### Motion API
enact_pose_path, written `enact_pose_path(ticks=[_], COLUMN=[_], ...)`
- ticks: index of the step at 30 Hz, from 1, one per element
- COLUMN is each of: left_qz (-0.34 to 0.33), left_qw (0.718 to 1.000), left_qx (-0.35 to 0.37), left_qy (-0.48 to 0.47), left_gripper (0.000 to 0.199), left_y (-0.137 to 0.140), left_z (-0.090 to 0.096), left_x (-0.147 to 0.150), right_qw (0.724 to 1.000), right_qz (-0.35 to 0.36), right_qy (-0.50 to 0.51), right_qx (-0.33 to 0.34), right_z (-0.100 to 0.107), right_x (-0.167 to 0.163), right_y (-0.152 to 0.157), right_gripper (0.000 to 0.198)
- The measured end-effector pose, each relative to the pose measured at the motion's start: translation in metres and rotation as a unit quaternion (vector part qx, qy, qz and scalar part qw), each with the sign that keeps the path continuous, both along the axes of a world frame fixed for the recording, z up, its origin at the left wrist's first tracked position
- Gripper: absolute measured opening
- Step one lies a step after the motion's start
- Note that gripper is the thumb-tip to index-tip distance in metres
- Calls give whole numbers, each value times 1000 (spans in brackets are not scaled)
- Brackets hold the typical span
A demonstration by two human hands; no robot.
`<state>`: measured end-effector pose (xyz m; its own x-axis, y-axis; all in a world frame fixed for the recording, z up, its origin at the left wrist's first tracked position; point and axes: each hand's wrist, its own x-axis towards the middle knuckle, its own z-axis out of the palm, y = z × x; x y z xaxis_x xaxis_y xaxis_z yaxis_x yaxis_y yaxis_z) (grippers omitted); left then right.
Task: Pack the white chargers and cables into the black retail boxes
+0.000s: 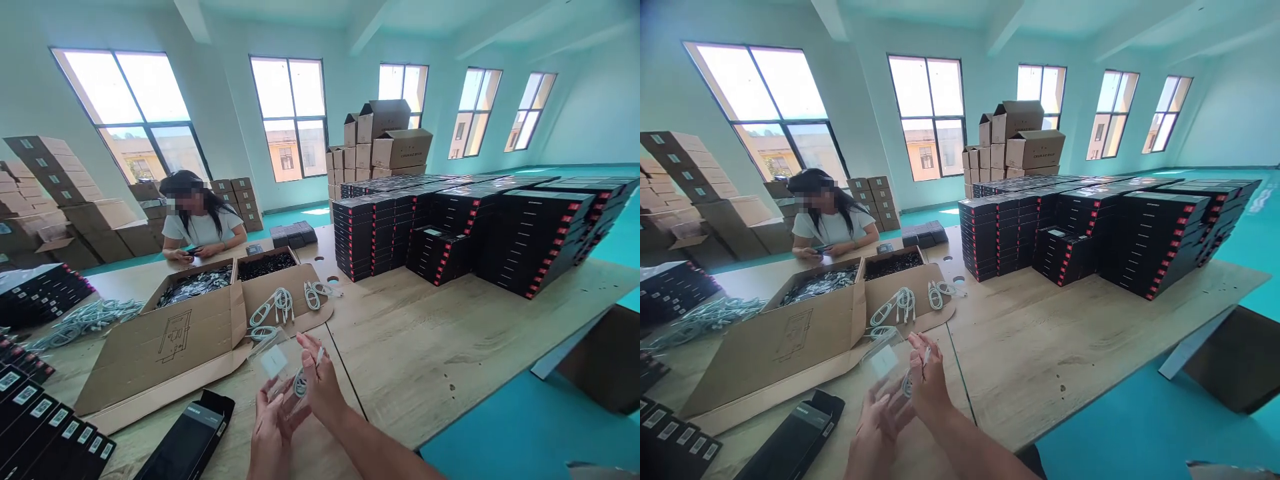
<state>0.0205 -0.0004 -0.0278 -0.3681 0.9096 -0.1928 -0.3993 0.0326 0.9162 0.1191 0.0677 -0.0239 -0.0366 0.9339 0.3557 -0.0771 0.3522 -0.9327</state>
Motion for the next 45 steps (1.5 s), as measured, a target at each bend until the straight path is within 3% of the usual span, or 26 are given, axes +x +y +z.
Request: enact_pose_path(ticks=[3, 7, 10, 12, 15, 18, 24, 29, 31, 37, 42, 45], left_qz=[6, 8, 23, 39, 42, 10, -14, 42, 55, 55, -79, -34], left_qw=[991, 987, 987, 987, 988, 991, 994, 996, 996, 996, 994, 996], left_qx=[33, 36, 27, 24, 23, 23, 20, 25, 24, 8, 8, 33], left_qy=[-130, -155, -157, -153, -148, -128, -109, -72, -68, -67, -74, -76], left_gripper=[60, 58, 57, 55, 50, 52, 55, 50, 49, 47, 52, 59], left_y=[-1, -2, -3, -5, -9, -13, -12, -5, -3, -7, -14, -15], left_z=[-8, -11, -9, -7, -1, 5, 5, -8, -10, 7, 31, 33], left_x=[-2, -6, -9, -10, -9, -5, -1, 0, 3, 4, -9, -13], right_qw=[995, 989, 977, 969, 939, 888, 904, 964, 973, 931, 910, 907], right_qz=[3, 58, 93, 134, 301, 409, 358, 224, 194, 301, 310, 306], right_qy=[-86, -139, -186, -204, -147, -21, 54, 10, -10, 80, 119, 154], right_qx=[44, 8, 39, 32, -77, -212, -226, -140, -122, -191, -249, -245], right_z=[-13, -15, -8, -3, 3, 5, 2, -8, -11, -8, 0, 7], right_x=[-2, 2, 5, 11, 27, 45, 45, 22, 18, 29, 39, 38], right_y=[4, 6, 1, 0, 8, 20, 15, 1, 1, 7, -6, -15], right_gripper=[55, 56, 49, 66, 86, 75, 76, 57, 52, 62, 75, 67])
